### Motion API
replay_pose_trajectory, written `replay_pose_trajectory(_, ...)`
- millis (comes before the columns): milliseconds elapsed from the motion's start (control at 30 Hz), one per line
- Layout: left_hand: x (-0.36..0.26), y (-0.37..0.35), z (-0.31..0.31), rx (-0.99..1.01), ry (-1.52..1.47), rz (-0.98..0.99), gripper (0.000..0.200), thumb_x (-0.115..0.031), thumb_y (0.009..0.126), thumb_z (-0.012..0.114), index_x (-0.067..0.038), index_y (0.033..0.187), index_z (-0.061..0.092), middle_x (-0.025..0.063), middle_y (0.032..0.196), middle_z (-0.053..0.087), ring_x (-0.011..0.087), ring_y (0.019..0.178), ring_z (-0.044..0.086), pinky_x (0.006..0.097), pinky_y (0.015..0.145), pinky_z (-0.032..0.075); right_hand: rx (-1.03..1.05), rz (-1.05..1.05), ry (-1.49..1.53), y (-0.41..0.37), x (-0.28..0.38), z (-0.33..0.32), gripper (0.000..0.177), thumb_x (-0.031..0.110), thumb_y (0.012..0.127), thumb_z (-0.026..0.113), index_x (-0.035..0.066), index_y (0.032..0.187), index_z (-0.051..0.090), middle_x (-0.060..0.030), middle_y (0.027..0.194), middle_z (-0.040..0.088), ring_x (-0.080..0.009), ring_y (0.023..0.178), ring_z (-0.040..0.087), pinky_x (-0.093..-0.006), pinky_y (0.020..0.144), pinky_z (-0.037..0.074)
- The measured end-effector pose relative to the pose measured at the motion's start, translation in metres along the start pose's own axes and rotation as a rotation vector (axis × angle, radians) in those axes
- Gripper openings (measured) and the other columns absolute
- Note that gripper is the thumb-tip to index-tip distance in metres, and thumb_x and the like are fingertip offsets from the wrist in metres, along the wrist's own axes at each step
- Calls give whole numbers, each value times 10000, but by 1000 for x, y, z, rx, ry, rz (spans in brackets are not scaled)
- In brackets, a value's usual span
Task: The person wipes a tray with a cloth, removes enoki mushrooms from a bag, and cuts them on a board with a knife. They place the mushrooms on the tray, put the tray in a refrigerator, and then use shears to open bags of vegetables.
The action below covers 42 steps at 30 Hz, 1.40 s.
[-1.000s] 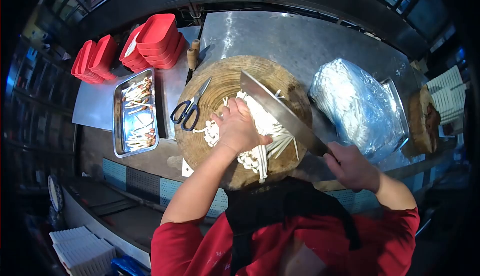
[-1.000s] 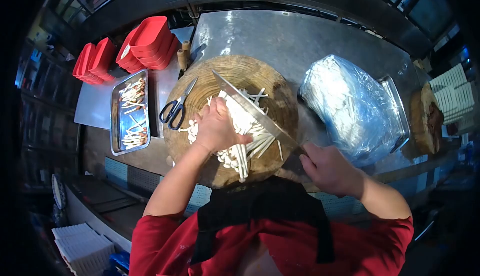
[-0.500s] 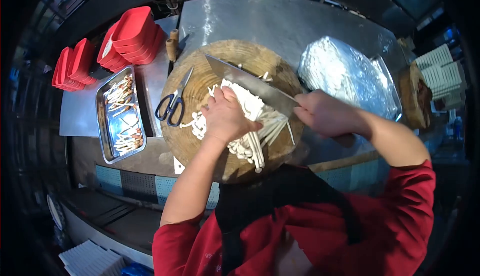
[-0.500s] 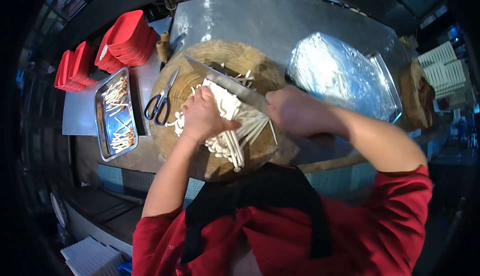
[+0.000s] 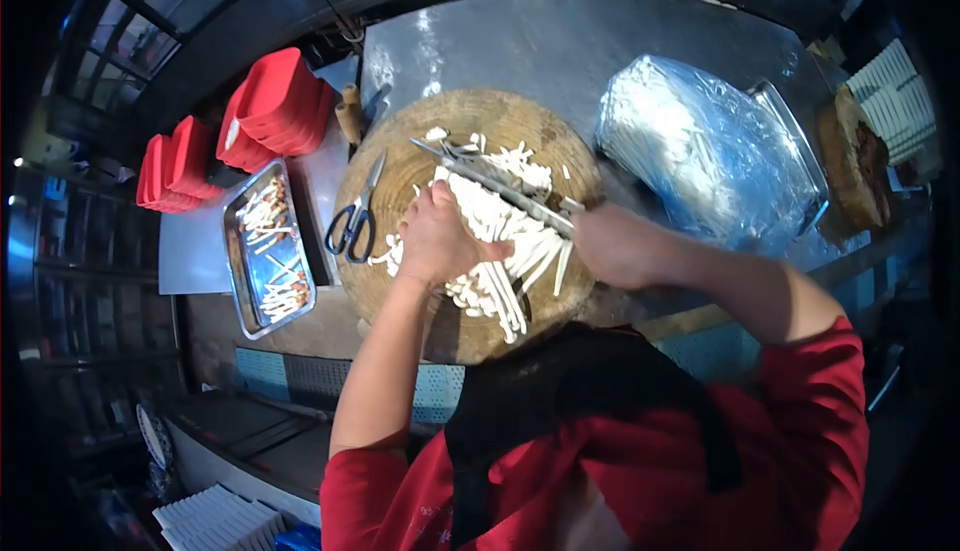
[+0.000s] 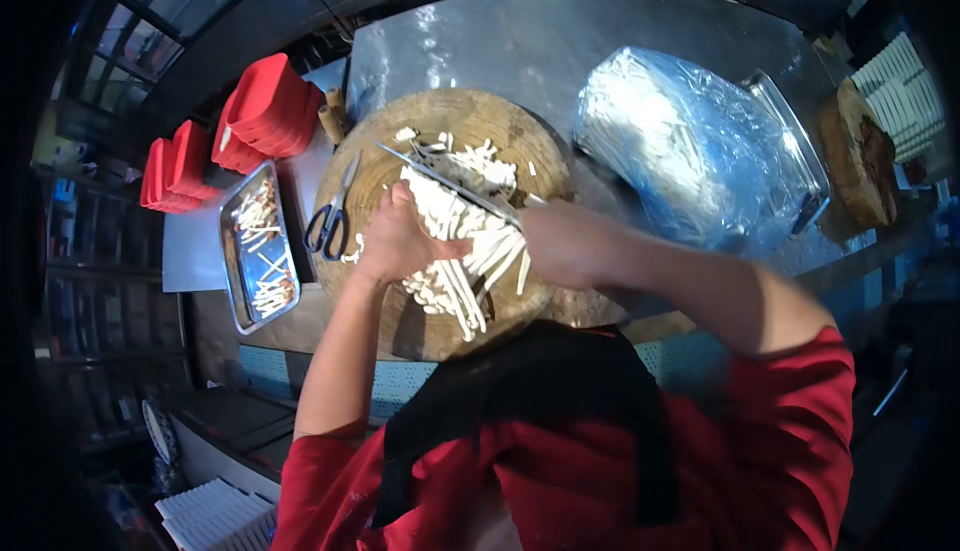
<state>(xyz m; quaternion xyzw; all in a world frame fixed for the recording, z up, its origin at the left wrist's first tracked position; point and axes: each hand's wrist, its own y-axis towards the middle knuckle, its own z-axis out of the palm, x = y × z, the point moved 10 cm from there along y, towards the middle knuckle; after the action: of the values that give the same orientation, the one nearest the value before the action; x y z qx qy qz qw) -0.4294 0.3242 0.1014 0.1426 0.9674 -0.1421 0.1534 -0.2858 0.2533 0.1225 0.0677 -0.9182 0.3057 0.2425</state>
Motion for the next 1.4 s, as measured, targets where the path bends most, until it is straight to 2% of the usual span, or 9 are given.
replay_pose_trajectory(267,4,0,10,-29,-9,64,1135,-518,489,797,102,1272,257,285,1246,396,395,1169,409,404,975,356,-106,-169,91,40,1,-15,237,77,883,394,-111,978,502,-190,717,578,-275,549,570,-376,541,486)
replay_pose_trajectory(333,4,0,8,-38,-73,66,1134,-510,484,804,97,1272,258,273,1251,396,382,1170,409,402,965,362,-64,-103,347,9,6,-47,224,100,884,405,-85,922,526,-198,705,574,-261,516,562,-385,507,475)
replay_pose_trajectory(567,-4,-2,2,-49,-380,157,1017,-384,486,855,44,1239,321,198,1178,468,296,1090,490,362,917,405,-561,-388,-486,62,8,-94,154,120,793,532,-30,810,563,-182,635,581,-321,611,615,-443,551,479)
replay_pose_trajectory(700,-2,3,6,-50,-456,235,1005,-349,485,872,44,1232,327,167,1142,496,257,1066,499,339,914,404,-561,-503,-409,97,-10,-60,179,159,772,578,-17,803,573,-147,612,572,-310,601,600,-430,553,482)
replay_pose_trajectory(800,5,6,12,0,-534,157,1057,-381,469,873,63,1243,307,188,1164,490,271,1109,479,339,937,392,-1077,-634,-346,34,-18,-69,204,213,773,615,12,753,592,-105,573,540,-273,535,554,-397,539,469)
replay_pose_trajectory(967,1,3,1,-62,-249,160,1221,-449,419,870,94,1303,228,256,1231,434,340,1166,441,362,979,364,-339,-6,281,-8,-75,20,357,332,741,668,10,857,570,-143,675,579,-246,569,555,-380,544,435)
replay_pose_trajectory(1100,0,2,0,-64,-245,199,1288,-600,411,804,80,1327,208,293,1245,403,393,1176,414,384,983,359,-561,60,339,-24,-53,34,494,405,721,681,-14,944,545,-188,730,599,-297,651,588,-396,610,452)
replay_pose_trajectory(1200,4,4,3,-12,-160,186,1322,-670,403,760,63,1342,186,315,1243,390,415,1183,397,417,979,358,-461,117,172,-25,-30,40,677,495,674,691,-115,938,561,-283,867,590,-386,811,594,-433,740,453)
replay_pose_trajectory(1400,10,12,13,157,-204,208,1378,-715,422,720,51,1376,87,363,1308,297,442,1256,295,404,1036,294,-509,74,511,4,7,57,515,403,710,704,-32,959,587,-168,810,638,-258,787,624,-354,711,467)
